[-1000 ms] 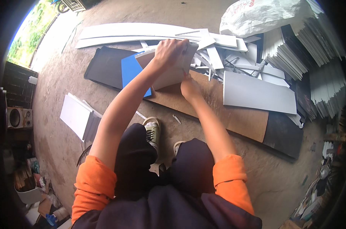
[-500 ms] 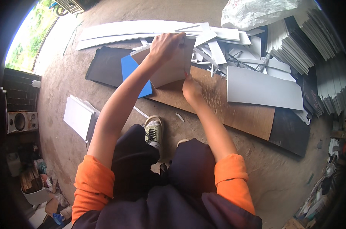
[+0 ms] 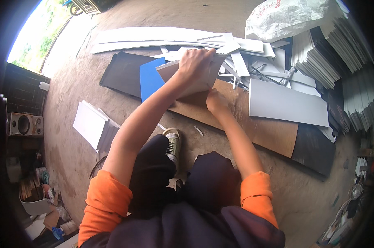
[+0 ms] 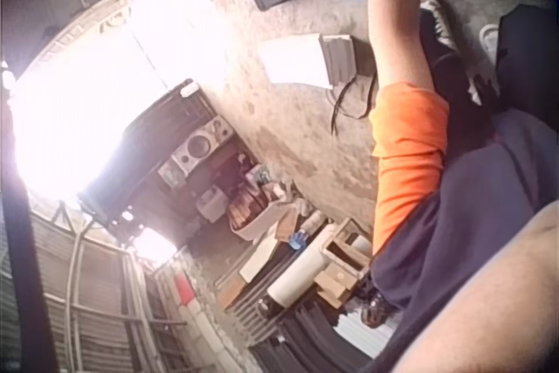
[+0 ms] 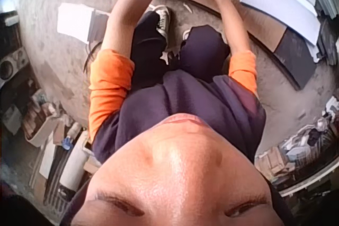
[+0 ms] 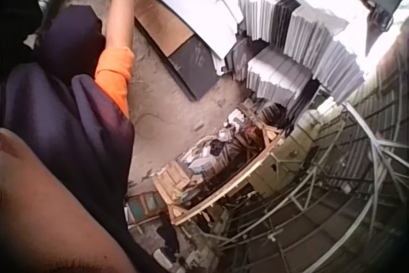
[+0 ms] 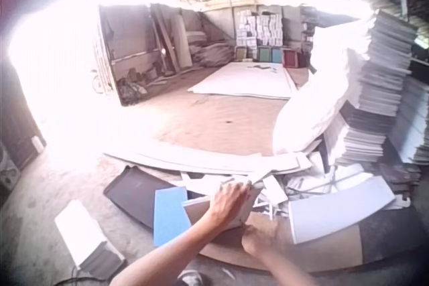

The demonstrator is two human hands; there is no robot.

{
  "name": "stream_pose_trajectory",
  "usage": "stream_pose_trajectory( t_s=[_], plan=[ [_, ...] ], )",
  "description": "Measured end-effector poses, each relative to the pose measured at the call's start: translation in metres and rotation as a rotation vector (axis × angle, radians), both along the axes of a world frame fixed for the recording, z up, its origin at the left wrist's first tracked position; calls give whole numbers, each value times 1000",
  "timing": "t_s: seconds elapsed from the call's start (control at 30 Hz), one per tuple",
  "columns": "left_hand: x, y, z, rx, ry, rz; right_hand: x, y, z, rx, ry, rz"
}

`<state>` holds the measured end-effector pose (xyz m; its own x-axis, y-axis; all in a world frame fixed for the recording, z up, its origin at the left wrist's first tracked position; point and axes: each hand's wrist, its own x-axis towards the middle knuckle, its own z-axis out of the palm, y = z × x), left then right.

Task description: The person sits on the floor and uses a red utility knife to cut a blue rectangular board placed on a brown cardboard sheet. They align the board, score the edges, and trim the material, discarding the cut-off strips into a nearby pile of scrap.

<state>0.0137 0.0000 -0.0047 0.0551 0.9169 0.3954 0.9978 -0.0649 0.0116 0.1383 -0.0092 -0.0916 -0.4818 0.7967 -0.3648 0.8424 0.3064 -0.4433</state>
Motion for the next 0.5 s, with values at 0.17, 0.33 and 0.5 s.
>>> stream_pose_trajectory(
  t_s=[0.17, 0.33, 0.5],
  plan=[
    [-5, -5, -1, -3, -50, -43, -10, 5, 19, -105, 5, 104],
    [-6, 3, 4, -61, -86, -29, -7, 5, -60, 52, 72, -31],
    [-13, 3, 7, -81, -130, -1, 2, -14, -90, 126, -62, 46]
  ],
)
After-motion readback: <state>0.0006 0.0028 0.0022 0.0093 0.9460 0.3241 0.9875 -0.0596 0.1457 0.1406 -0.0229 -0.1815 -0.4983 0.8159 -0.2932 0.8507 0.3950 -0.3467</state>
